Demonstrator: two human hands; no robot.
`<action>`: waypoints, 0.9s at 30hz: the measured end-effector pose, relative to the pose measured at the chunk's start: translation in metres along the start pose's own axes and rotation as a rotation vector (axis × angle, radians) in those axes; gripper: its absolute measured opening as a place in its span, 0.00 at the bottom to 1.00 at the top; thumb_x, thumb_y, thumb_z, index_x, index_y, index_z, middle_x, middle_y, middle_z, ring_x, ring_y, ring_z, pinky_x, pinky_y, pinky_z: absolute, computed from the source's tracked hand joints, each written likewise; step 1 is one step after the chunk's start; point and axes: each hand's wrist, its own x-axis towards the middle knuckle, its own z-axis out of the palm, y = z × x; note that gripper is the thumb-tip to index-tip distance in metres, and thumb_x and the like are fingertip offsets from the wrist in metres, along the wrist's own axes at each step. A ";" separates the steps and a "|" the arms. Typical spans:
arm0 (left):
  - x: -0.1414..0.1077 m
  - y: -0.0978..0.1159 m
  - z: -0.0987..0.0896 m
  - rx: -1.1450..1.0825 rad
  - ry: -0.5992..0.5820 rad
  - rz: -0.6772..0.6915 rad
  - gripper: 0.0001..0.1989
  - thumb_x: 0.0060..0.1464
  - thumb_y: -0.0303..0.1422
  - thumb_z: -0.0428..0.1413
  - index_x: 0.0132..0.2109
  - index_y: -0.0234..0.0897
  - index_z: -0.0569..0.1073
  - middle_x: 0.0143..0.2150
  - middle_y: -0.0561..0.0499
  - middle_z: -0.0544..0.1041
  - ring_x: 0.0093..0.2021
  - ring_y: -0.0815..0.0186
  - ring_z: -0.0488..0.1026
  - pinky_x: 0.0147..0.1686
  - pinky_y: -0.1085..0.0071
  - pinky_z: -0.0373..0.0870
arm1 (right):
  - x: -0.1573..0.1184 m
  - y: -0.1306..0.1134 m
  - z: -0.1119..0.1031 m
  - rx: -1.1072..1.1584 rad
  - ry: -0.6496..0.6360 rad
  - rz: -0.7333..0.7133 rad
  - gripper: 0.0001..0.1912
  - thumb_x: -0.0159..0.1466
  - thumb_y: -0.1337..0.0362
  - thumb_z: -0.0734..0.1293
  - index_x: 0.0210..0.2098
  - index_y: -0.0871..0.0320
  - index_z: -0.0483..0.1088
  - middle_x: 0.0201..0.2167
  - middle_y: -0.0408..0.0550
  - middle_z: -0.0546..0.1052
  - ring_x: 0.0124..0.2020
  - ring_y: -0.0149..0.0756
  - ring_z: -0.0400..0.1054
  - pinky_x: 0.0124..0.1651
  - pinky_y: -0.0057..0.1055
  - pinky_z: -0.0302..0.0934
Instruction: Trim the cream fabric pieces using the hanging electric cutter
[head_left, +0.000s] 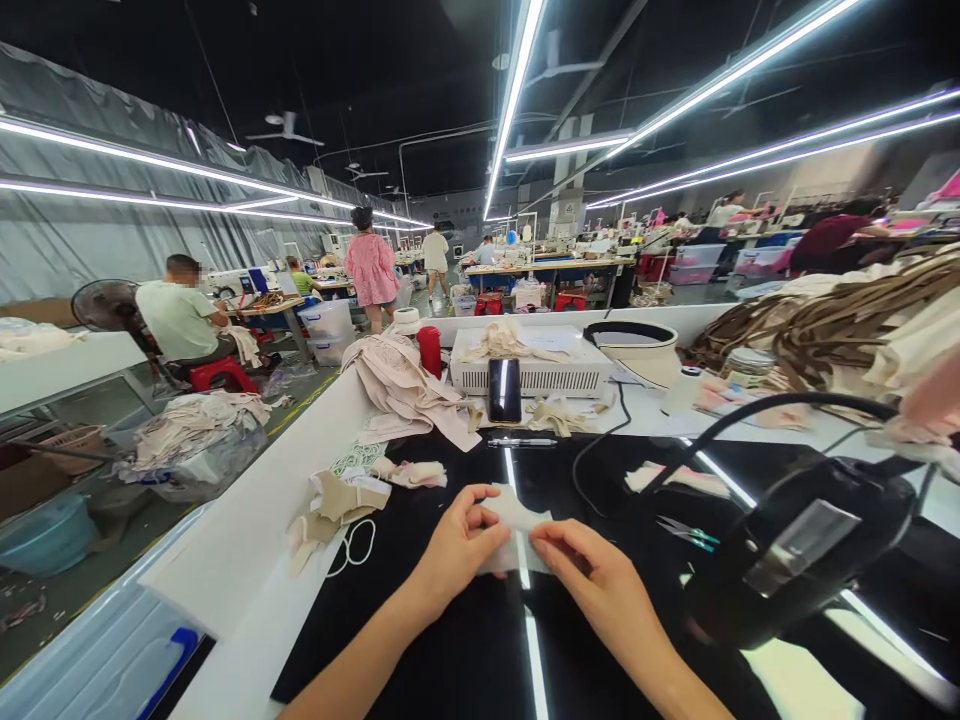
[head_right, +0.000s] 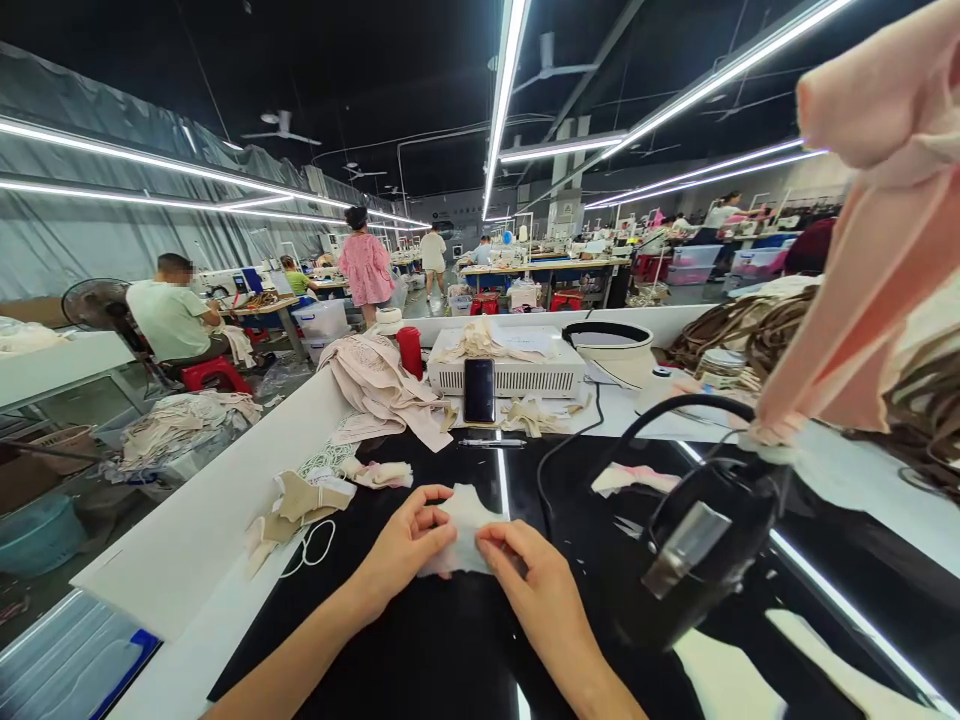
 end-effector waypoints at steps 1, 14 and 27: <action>0.006 0.002 -0.003 0.049 0.021 0.013 0.27 0.54 0.43 0.62 0.57 0.39 0.65 0.36 0.56 0.71 0.28 0.70 0.70 0.26 0.74 0.65 | 0.004 0.001 0.002 -0.019 0.012 -0.006 0.14 0.71 0.53 0.63 0.37 0.50 0.78 0.32 0.42 0.79 0.30 0.36 0.73 0.33 0.28 0.65; 0.052 -0.009 -0.018 0.806 0.150 0.211 0.23 0.61 0.28 0.57 0.62 0.41 0.69 0.38 0.54 0.75 0.40 0.61 0.73 0.48 0.63 0.67 | 0.049 0.028 0.038 -0.400 0.080 -0.103 0.15 0.74 0.60 0.60 0.39 0.53 0.79 0.35 0.49 0.81 0.38 0.45 0.70 0.42 0.40 0.58; 0.056 -0.026 -0.016 1.107 0.139 0.231 0.18 0.66 0.29 0.56 0.61 0.40 0.70 0.42 0.50 0.77 0.42 0.59 0.75 0.45 0.65 0.70 | 0.045 0.041 0.045 -0.540 0.069 -0.158 0.15 0.73 0.63 0.60 0.38 0.54 0.78 0.33 0.48 0.78 0.36 0.44 0.69 0.39 0.39 0.57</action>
